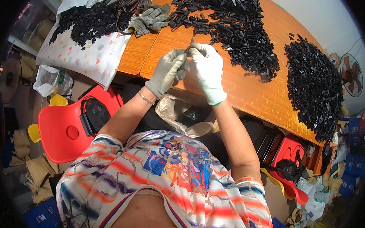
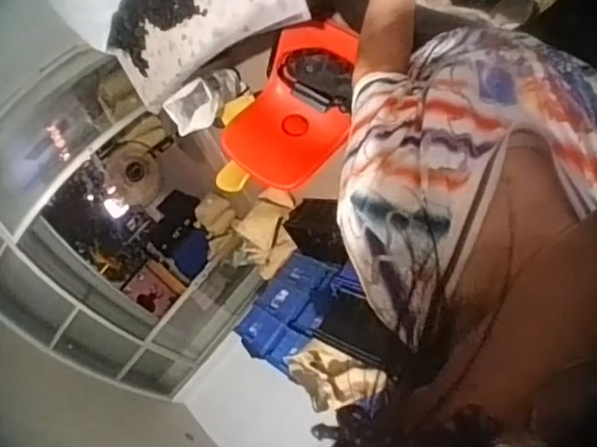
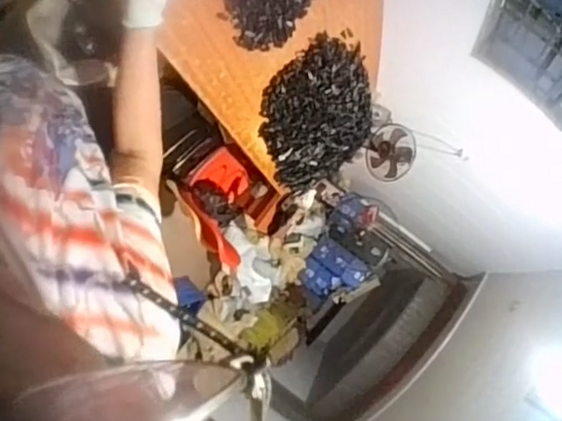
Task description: Sorting and inspecting small black plastic components on a workbench and placing them into a collection bag.
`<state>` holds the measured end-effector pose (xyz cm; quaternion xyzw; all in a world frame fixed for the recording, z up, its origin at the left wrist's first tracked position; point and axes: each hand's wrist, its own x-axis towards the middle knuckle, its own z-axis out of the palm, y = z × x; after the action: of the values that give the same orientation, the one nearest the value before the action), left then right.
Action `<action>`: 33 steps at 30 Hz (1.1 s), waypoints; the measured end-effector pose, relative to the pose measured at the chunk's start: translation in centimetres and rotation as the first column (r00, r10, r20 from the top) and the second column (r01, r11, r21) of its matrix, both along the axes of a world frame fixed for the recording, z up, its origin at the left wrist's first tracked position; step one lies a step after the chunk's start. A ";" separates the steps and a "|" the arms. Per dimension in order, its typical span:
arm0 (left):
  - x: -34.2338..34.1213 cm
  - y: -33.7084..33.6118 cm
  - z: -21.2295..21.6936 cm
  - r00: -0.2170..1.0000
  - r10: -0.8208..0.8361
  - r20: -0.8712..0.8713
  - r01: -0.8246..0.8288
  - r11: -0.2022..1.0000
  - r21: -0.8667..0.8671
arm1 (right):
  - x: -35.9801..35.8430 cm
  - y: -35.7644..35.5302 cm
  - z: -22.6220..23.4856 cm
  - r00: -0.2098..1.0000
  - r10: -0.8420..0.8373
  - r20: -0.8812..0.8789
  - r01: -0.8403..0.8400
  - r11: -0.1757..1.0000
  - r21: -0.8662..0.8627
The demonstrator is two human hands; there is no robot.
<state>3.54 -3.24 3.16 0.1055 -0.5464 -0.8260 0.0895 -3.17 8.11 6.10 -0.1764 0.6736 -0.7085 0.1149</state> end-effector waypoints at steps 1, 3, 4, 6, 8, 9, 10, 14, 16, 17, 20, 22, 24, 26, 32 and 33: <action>0.1 0.1 0.2 1.000 0.016 0.009 -0.016 0.999 -0.039 | 0.0 0.0 0.0 1.000 0.008 0.001 -0.008 1.000 0.002; 0.1 0.1 -0.1 1.000 0.029 0.009 -0.029 0.998 -0.050 | -0.1 0.0 -0.4 0.999 0.029 -0.046 -0.026 0.998 0.062; 0.1 0.2 -0.1 0.999 0.041 0.008 -0.040 0.997 -0.060 | -0.2 0.0 -0.6 0.994 0.052 -0.093 -0.040 0.992 0.122; 0.4 0.5 0.2 0.998 0.049 0.045 -0.044 0.992 -0.115 | -0.7 0.2 -0.6 0.979 0.072 -0.192 -0.002 0.940 0.341; 0.4 0.7 0.2 0.995 0.054 0.081 -0.040 0.984 -0.171 | -0.4 0.6 0.8 0.927 0.173 -0.332 0.084 0.768 0.635; 0.3 0.8 -0.3 0.994 0.092 0.066 -0.077 0.977 -0.200 | -0.5 0.6 1.1 0.898 0.253 -0.359 0.082 0.707 0.703; 0.2 0.9 -0.9 0.991 0.128 0.050 -0.113 0.967 -0.229 | -0.5 0.6 1.2 0.865 0.332 -0.376 0.087 0.640 0.764; 0.2 1.6 -2.7 0.969 0.247 0.015 -0.240 0.951 -0.194 | -0.2 0.2 -0.2 0.771 0.397 -0.497 0.150 0.646 0.748; 0.3 2.1 -3.3 0.944 0.329 0.040 -0.313 0.924 -0.220 | 0.3 0.4 -0.5 0.801 0.376 -0.466 0.110 0.673 0.732; 0.3 2.6 -3.1 0.939 0.345 0.020 -0.333 0.920 -0.206 | 0.6 0.3 -0.3 0.794 0.376 -0.478 0.127 0.666 0.735; 0.1 3.0 -2.5 0.947 0.317 0.044 -0.305 0.936 -0.176 | 0.3 0.6 -1.3 0.777 0.363 -0.514 0.187 0.648 0.739; 0.1 3.2 -2.5 0.950 0.296 0.096 -0.281 0.949 -0.143 | 0.4 1.0 -1.6 0.799 0.322 -0.507 0.187 0.668 0.720; 0.1 2.8 -2.4 0.976 0.193 0.103 -0.177 0.973 -0.149 | 0.5 1.7 -1.9 0.859 0.270 -0.435 0.150 0.680 0.717; 0.0 2.7 -2.5 0.990 0.050 0.135 -0.028 0.986 -0.164 | -0.3 3.3 -2.7 0.868 0.248 -0.430 0.107 0.752 0.650; 0.4 3.1 -1.1 0.991 -0.132 0.015 0.132 0.990 -0.041 | 0.5 6.9 -1.0 0.998 0.063 -0.019 -0.058 0.978 0.202; 0.6 2.8 -1.1 0.993 -0.118 0.014 0.119 0.990 -0.080 | 1.0 7.4 -0.5 0.990 0.135 0.043 -0.138 0.987 0.081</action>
<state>4.13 -0.42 2.04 0.0730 -0.5851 -0.8066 0.0417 -2.15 15.51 5.62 -0.2040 0.6869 -0.6731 0.1831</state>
